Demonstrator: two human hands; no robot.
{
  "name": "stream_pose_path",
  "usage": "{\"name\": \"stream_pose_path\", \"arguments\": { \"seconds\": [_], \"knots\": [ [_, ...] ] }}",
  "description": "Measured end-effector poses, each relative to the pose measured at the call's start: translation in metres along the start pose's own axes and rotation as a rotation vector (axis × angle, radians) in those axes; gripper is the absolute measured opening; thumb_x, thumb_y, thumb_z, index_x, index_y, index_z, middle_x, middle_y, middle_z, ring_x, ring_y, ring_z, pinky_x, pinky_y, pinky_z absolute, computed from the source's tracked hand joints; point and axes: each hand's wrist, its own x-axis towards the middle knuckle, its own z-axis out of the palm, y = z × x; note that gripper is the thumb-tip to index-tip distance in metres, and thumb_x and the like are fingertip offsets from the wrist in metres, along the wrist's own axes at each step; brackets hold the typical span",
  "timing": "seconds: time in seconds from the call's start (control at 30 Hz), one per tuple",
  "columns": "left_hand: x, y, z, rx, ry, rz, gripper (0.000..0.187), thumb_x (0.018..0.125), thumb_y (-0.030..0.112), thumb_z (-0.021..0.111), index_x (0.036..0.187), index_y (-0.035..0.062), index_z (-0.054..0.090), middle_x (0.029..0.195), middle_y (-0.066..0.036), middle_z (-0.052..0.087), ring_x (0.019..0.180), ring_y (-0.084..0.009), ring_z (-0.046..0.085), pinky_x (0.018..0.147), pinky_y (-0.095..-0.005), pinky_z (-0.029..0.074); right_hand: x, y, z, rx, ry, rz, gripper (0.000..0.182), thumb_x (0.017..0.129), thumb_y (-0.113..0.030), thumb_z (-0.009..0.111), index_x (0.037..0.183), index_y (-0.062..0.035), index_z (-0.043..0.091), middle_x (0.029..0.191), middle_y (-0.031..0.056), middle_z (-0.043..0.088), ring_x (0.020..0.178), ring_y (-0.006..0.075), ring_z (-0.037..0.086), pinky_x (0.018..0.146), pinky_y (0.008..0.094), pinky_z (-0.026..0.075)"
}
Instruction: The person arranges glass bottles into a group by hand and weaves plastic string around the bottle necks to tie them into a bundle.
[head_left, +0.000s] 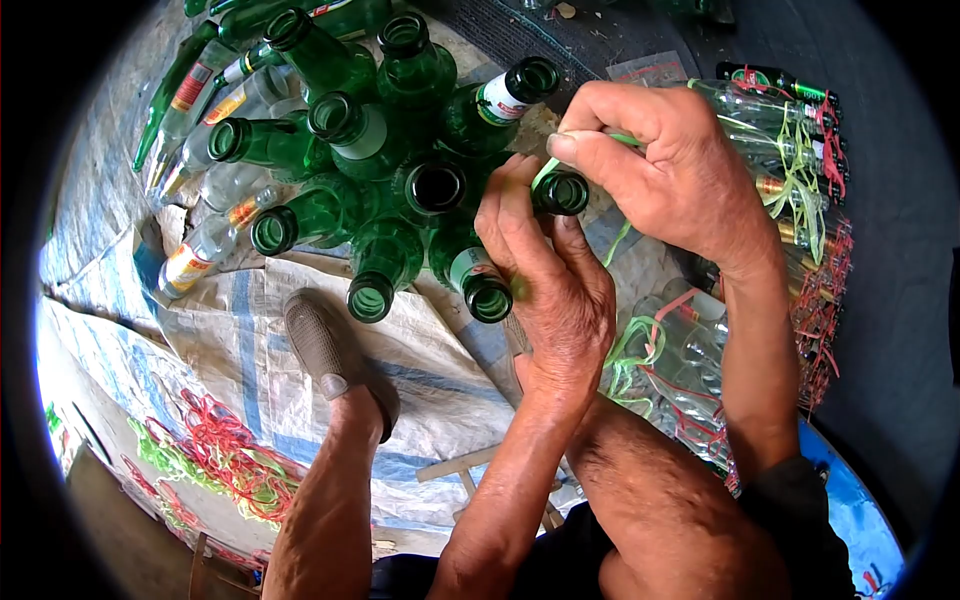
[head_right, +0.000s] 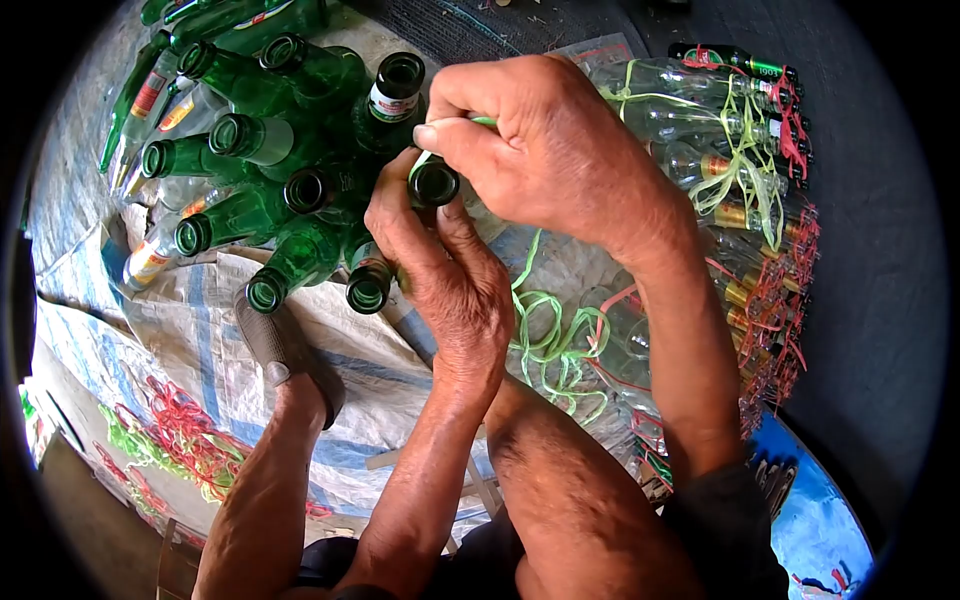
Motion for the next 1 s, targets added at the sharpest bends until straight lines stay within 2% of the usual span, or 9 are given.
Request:
{"name": "stream_pose_path", "arguments": {
  "seconds": [0.1, 0.17, 0.5, 0.53, 0.63, 0.73, 0.8, 0.83, 1.0],
  "knots": [
    [0.000, -0.002, 0.005, -0.003, 0.061, 0.035, 0.035, 0.111, 0.008, 0.055, 0.144, -0.0034, 0.051, 0.136, -0.023, 0.056, 0.125, -0.0359, 0.056, 0.110, -0.0437, 0.043, -0.012, 0.003, 0.003, 0.047, 0.031, 0.087, 0.019, 0.097, -0.012, 0.072, 0.085, 0.0001, 0.066, 0.063, 0.0091, 0.056, 0.055, 0.0136, 0.050, 0.053, 0.0347, 0.042],
    [0.000, -0.003, 0.005, -0.012, 0.065, 0.033, 0.035, 0.111, 0.007, 0.055, 0.144, -0.0033, 0.051, 0.135, -0.022, 0.057, 0.125, -0.0354, 0.056, 0.110, -0.0431, 0.043, -0.020, 0.006, 0.010, 0.103, 0.068, 0.152, 0.019, 0.099, -0.012, 0.071, 0.086, 0.0006, 0.066, 0.063, 0.0065, 0.056, 0.057, 0.0094, 0.048, 0.053, 0.0330, 0.041],
    [-0.002, -0.005, 0.004, -0.044, 0.053, 0.037, 0.037, 0.111, 0.006, 0.056, 0.146, -0.0028, 0.051, 0.136, -0.020, 0.057, 0.125, -0.0326, 0.057, 0.110, -0.0406, 0.043, -0.063, -0.001, 0.033, 0.229, 0.237, 0.209, 0.010, 0.103, -0.005, 0.064, 0.096, 0.0017, 0.064, 0.075, 0.0072, 0.063, 0.067, 0.0093, 0.055, 0.061, 0.0312, 0.047],
    [-0.002, -0.005, 0.003, -0.044, 0.049, 0.039, 0.037, 0.111, 0.006, 0.056, 0.147, -0.0028, 0.051, 0.136, -0.020, 0.057, 0.125, -0.0325, 0.057, 0.110, -0.0404, 0.043, -0.067, -0.002, 0.036, 0.201, 0.245, 0.206, 0.009, 0.104, -0.005, 0.063, 0.098, 0.0010, 0.064, 0.075, 0.0106, 0.062, 0.065, 0.0139, 0.058, 0.060, 0.0331, 0.048],
    [-0.002, -0.005, 0.002, -0.019, 0.032, 0.031, 0.042, 0.103, -0.004, 0.057, 0.145, -0.0048, 0.051, 0.141, -0.025, 0.056, 0.128, -0.0403, 0.057, 0.104, -0.0461, 0.050, -0.078, -0.008, 0.039, 0.100, 0.248, 0.205, 0.008, 0.104, -0.005, 0.064, 0.098, 0.0005, 0.064, 0.076, 0.0136, 0.061, 0.063, 0.0220, 0.060, 0.060, 0.0358, 0.049],
    [-0.004, -0.007, 0.003, -0.026, 0.030, 0.022, 0.044, 0.102, -0.005, 0.056, 0.146, -0.0040, 0.052, 0.143, -0.025, 0.056, 0.128, -0.0403, 0.057, 0.104, -0.0466, 0.050, -0.083, -0.009, 0.044, 0.051, 0.263, 0.148, 0.007, 0.103, -0.005, 0.065, 0.099, 0.0010, 0.064, 0.079, 0.0153, 0.063, 0.065, 0.0297, 0.064, 0.059, 0.0388, 0.050],
    [-0.004, -0.007, 0.003, -0.008, 0.033, 0.039, 0.042, 0.109, 0.004, 0.056, 0.150, -0.0018, 0.050, 0.141, -0.021, 0.057, 0.127, -0.0336, 0.057, 0.107, -0.0422, 0.047, -0.087, -0.011, 0.044, 0.010, 0.246, 0.129, 0.005, 0.101, -0.003, 0.067, 0.103, 0.0016, 0.065, 0.084, 0.0168, 0.067, 0.070, 0.0343, 0.070, 0.060, 0.0410, 0.052],
    [-0.004, -0.007, 0.003, 0.001, 0.036, 0.048, 0.041, 0.112, 0.008, 0.056, 0.152, -0.0007, 0.050, 0.140, -0.019, 0.057, 0.127, -0.0303, 0.057, 0.108, -0.0400, 0.045, -0.088, -0.012, 0.045, 0.001, 0.256, 0.123, 0.006, 0.100, -0.002, 0.067, 0.104, 0.0017, 0.066, 0.085, 0.0170, 0.067, 0.071, 0.0346, 0.071, 0.060, 0.0411, 0.053],
    [-0.007, -0.011, 0.004, 0.039, 0.051, 0.065, 0.049, 0.111, 0.004, 0.054, 0.158, -0.0017, 0.043, 0.142, -0.020, 0.058, 0.125, -0.0321, 0.059, 0.108, -0.0410, 0.047, -0.097, -0.011, 0.051, -0.043, 0.298, 0.090, 0.014, 0.097, 0.001, 0.069, 0.111, 0.0024, 0.069, 0.091, 0.0179, 0.071, 0.076, 0.0358, 0.074, 0.063, 0.0418, 0.056]
  ]
}}
